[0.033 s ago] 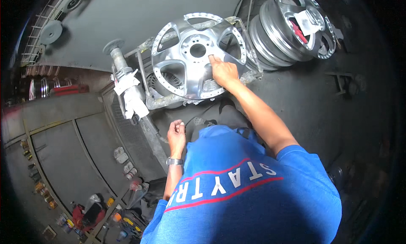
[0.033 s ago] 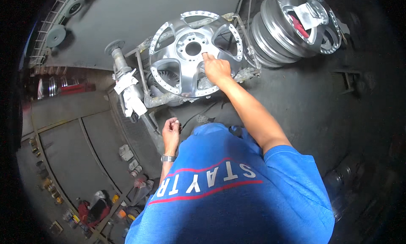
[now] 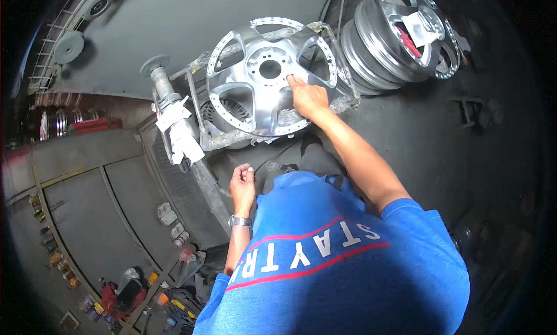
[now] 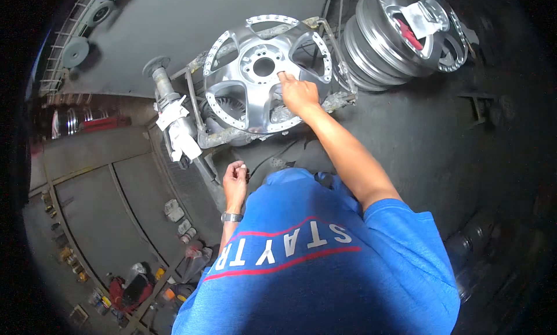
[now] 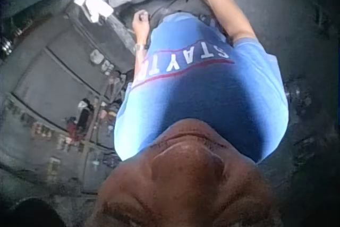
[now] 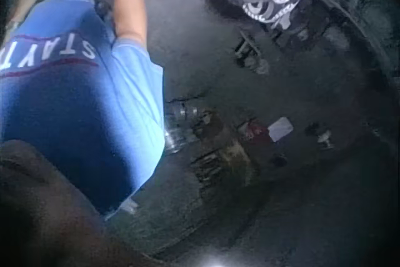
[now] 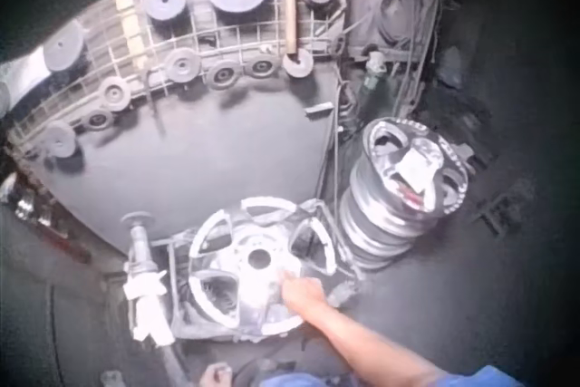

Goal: The person wipes a silver car wheel with a white cloth, rotating it to clean different sections. The person then carries the wheel to another area and places it on a workbench.

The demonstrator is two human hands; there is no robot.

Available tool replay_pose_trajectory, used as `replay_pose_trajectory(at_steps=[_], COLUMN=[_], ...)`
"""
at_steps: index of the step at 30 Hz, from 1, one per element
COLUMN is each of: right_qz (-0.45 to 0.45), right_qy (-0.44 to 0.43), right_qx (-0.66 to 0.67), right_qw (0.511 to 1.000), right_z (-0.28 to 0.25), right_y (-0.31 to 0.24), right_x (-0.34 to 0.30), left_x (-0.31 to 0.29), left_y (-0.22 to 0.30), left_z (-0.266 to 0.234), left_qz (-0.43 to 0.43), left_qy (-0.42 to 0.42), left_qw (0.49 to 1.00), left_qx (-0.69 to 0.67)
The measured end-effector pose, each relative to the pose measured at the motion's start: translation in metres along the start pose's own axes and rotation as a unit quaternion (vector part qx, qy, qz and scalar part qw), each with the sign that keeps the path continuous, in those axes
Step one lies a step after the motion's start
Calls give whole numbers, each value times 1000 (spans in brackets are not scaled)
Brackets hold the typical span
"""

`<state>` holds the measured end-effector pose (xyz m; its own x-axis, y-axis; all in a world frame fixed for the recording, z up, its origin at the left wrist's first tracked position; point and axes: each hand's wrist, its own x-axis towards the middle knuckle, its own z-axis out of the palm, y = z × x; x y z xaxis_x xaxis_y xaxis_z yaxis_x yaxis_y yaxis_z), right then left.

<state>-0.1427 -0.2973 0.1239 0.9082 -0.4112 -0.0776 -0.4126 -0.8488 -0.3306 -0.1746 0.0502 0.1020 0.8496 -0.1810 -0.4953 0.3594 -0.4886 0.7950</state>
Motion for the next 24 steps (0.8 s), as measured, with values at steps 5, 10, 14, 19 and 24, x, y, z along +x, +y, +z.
replay_pose_trajectory(at_steps=[5, 10, 14, 19, 24], right_qz=[177, 174, 54, 43, 212], right_qy=[-46, -32, -44, -54, -6], right_qx=[36, 37, 5, 43, 97], right_qw=[983, 984, 998, 997, 972], right_z=[-1, 4, 1, -9, 10], right_y=[31, 21, 3, 16, 33], right_x=[-46, -34, 22, 14, -62], left_x=[3, -9, -9, -9, -6], left_y=[-8, 6, -2, -8, 2], left_z=[2, 2, 7, 11, 16], left_qz=[-12, -27, -34, -27, -25], left_qy=[6, 24, 25, 17, -3], left_qw=[1000, 999, 999, 999, 1000], left_qx=[-22, -15, -17, 5, 11])
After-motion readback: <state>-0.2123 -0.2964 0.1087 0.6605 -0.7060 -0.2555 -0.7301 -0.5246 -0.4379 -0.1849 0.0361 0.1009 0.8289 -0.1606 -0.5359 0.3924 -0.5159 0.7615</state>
